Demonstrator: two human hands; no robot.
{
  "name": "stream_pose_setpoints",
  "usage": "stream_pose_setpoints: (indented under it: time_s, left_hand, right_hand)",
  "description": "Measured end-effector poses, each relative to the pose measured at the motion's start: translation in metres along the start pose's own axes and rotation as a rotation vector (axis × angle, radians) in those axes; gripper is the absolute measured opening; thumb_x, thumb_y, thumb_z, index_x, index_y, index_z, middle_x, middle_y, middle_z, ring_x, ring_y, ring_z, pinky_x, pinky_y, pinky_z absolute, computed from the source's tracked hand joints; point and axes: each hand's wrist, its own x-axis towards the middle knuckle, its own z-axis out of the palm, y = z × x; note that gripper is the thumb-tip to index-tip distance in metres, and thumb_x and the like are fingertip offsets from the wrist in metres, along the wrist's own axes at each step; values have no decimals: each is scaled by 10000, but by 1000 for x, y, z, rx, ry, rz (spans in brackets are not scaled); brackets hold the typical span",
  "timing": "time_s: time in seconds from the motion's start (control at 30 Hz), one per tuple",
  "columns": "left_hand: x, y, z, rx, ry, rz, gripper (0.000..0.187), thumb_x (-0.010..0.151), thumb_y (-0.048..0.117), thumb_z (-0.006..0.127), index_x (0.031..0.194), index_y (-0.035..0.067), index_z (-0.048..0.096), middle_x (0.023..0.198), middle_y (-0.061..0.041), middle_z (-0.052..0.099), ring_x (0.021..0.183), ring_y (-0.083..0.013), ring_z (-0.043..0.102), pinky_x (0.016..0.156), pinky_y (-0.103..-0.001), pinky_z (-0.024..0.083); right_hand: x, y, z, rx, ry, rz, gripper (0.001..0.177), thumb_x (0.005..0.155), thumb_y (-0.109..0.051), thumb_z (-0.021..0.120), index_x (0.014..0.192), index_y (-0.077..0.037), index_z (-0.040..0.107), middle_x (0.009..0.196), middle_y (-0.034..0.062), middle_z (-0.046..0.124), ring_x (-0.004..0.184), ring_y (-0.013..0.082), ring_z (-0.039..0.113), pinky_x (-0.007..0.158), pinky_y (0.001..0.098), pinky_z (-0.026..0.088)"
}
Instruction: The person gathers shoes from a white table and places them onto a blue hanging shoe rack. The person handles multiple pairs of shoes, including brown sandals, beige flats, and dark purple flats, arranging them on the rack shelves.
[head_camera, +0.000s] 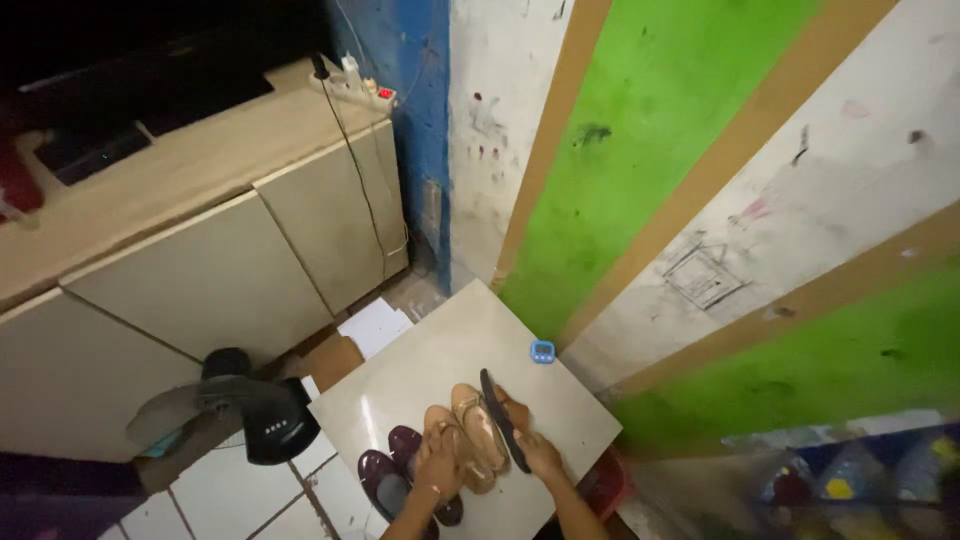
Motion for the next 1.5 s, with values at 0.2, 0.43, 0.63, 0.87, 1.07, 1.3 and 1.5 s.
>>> stream_pose_setpoints:
  time_s: [0.2, 0.43, 0.63, 0.87, 1.07, 1.3, 1.5]
  left_hand:
    - [40, -41, 41, 70, 64, -2, 922, 963, 504, 663, 1623, 172, 112, 1712, -154, -10, 1537, -442, 69, 1194, -623, 230]
    - [62, -70, 82, 157, 131, 13, 976, 940, 595, 652, 1629, 144, 127, 1706, -153, 56, 1474, -512, 198, 1181, -606, 245]
    - [38, -42, 60, 55, -41, -65, 978, 1017, 523, 611, 1645, 154, -41, 1713, -183, -152, 1540, -498, 30, 1201, -649, 247]
    - [-5, 26, 22, 7, 127, 146, 1204, 792, 905, 595, 1566, 51, 247, 1646, -250, 187, 1512, -508, 129, 1153, -696, 269]
    - [-70, 80, -4, -102, 78, 121, 898, 897, 554, 718, 1566, 158, 269, 1493, -260, 437, 1447, -517, 272, 1151, -639, 294]
    - [-117, 116, -40, -431, 236, 145, 719, 915, 647, 520, 1416, 138, 446, 1133, -213, 746, 1053, -451, 703, 834, -503, 539]
    - [-136, 152, -59, -768, 116, 276, 722, 831, 675, 609, 1258, 93, 580, 1298, -109, 630, 1224, -236, 566, 1094, -374, 407]
  right_hand:
    - [52, 6, 21, -70, 78, -34, 857, 745, -886, 300, 1205, -332, 765, 1122, 6, 779, 1013, 208, 731, 825, 332, 525]
    - [45, -7, 27, 408, 114, -97, 561, 942, -597, 549, 796, -79, 707, 943, 55, 664, 843, 189, 638, 728, 300, 447]
    - [42, 1, 44, 620, 145, -107, 611, 882, -488, 675, 1342, -89, 718, 1437, 77, 656, 1315, 253, 600, 1079, 407, 468]
    - [-27, -39, 25, 896, 192, -133, 504, 861, -229, 762, 1271, 60, 721, 1284, 197, 739, 1143, 299, 710, 953, 374, 562]
    - [-120, -70, -3, 1210, -2, -38, 948, 804, -405, 785, 1556, 12, 384, 1688, 162, 223, 1555, 385, 224, 1222, 676, 98]
    - [-240, -76, -77, 1203, 76, -226, 832, 853, -420, 696, 1527, -11, 433, 1585, 147, 462, 1455, 275, 461, 1200, 387, 388]
    - [-256, 37, -140, 793, 736, -202, 548, 841, -462, 742, 1267, -119, 719, 1344, 83, 700, 1247, 229, 637, 1083, 362, 453]
